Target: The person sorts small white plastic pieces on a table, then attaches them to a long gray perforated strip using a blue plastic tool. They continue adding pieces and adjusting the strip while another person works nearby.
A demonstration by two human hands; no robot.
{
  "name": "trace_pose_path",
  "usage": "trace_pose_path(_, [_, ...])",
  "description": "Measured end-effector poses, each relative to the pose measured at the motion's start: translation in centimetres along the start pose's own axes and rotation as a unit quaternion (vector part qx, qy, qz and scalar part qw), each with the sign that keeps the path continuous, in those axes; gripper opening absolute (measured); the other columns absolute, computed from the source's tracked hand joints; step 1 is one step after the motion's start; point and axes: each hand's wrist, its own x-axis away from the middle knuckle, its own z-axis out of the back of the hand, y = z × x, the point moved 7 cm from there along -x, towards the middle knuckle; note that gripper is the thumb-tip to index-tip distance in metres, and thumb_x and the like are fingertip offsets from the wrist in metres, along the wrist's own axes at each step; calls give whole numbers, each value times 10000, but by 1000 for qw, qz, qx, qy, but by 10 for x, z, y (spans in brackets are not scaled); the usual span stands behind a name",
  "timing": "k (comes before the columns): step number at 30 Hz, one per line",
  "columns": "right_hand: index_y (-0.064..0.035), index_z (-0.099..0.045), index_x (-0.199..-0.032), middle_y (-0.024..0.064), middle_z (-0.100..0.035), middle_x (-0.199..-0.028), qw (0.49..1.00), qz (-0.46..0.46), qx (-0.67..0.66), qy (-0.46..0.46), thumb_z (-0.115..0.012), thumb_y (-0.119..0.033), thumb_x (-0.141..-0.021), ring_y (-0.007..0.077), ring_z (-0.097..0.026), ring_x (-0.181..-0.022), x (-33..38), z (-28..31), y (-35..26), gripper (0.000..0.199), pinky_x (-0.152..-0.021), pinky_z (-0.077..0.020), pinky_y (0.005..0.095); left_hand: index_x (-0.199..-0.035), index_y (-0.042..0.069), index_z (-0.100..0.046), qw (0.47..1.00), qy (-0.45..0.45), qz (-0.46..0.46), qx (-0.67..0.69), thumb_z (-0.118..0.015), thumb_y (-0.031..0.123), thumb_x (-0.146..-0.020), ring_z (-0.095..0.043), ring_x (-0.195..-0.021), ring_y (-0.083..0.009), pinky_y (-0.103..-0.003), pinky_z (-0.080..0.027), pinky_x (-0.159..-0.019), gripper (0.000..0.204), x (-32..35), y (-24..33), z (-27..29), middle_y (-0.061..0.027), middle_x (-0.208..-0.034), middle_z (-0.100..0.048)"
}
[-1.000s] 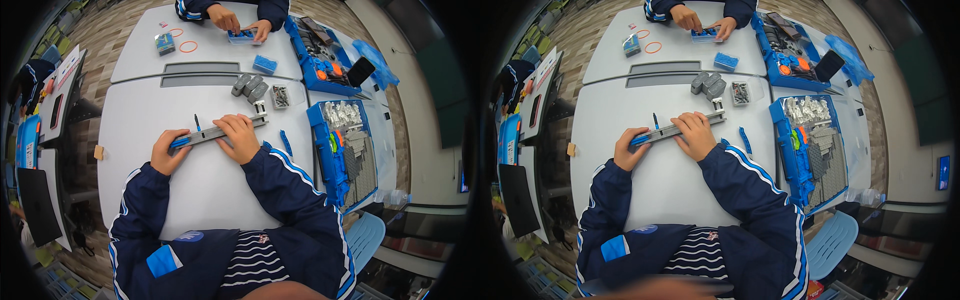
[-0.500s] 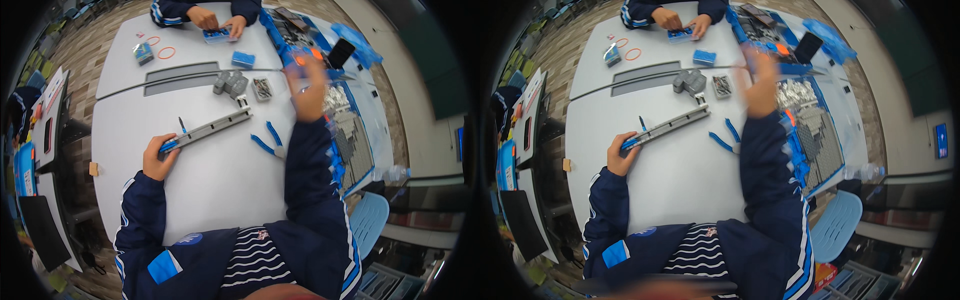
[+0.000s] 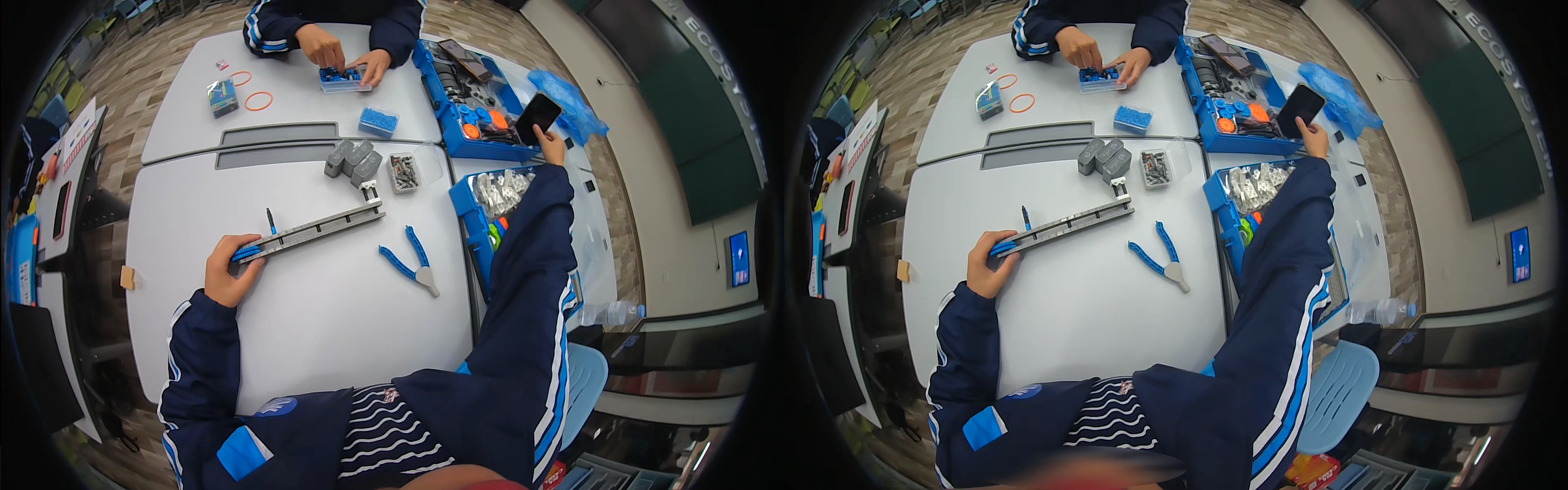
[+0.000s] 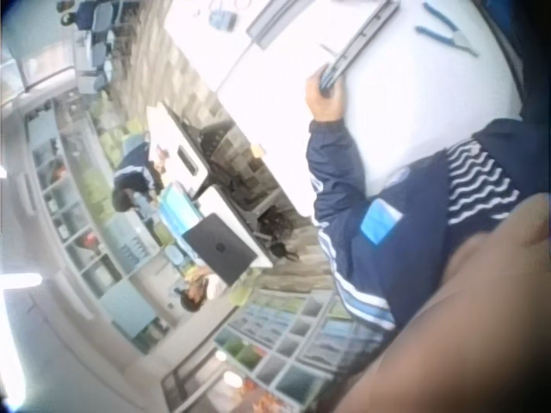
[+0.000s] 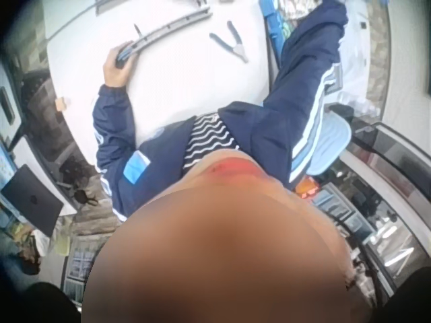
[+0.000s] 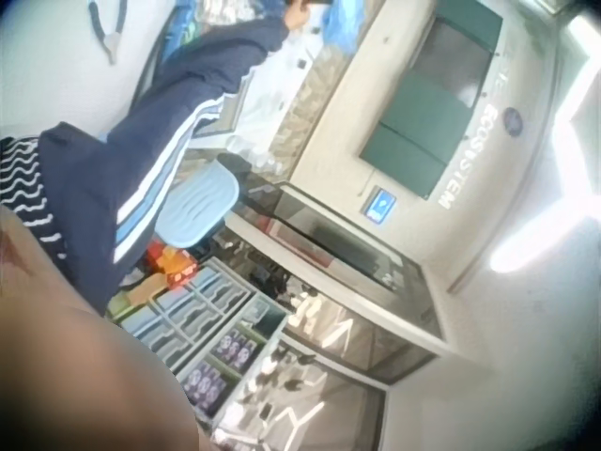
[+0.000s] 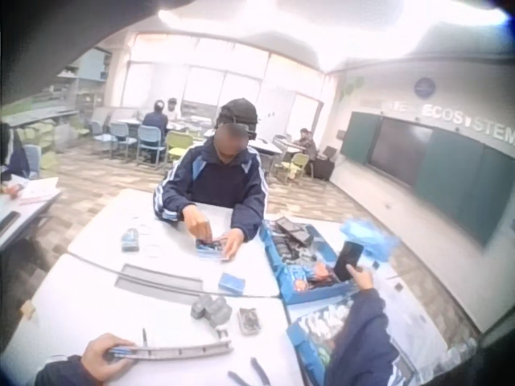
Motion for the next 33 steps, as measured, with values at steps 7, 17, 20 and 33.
trace_pose_path(7, [-7,-726,-1148,126,-741,-1002,991,58,-119,-10,-811,-457,-815,196,-686,-937,19,-4,-14,566,-846,-508,320,-1135,14,-673,1000,-5,5,0,-729,-4,-790,-657,-968,-248,-314,-497,-876,350,-1,3,-1,-132,-1050,-672])
trace_pose_path(17, [2,-726,-1123,81,-728,-992,965,45,-247,-80,-831,-130,-737,159,-651,-893,21,-15,-9,421,-809,-493,305,-1148,9,-663,1000,-14,19,-13,-695,-4,-811,-640,-977,-211,-299,-476,-897,338,0,1,-4,-111,-1046,-656])
trace_pose_path(20, [20,-710,-1129,98,-731,-992,968,7,-244,-62,-804,-67,-724,168,-677,-870,18,-17,-4,425,-774,-514,314,-1151,4,-658,1000,-15,16,-14,-688,1,-821,-634,-982,-200,-296,-469,-903,332,0,1,-4,-105,-1043,-650])
trace_pose_path(33, [-33,-647,-1213,127,-743,-1056,992,0,-17,-129,-932,-175,-547,228,-717,-877,-18,-48,-6,738,-786,-548,330,-1140,-2,-658,999,-16,23,-25,-694,7,-818,-638,-975,-209,-302,-473,-899,325,-2,1,-5,-107,-1046,-658])
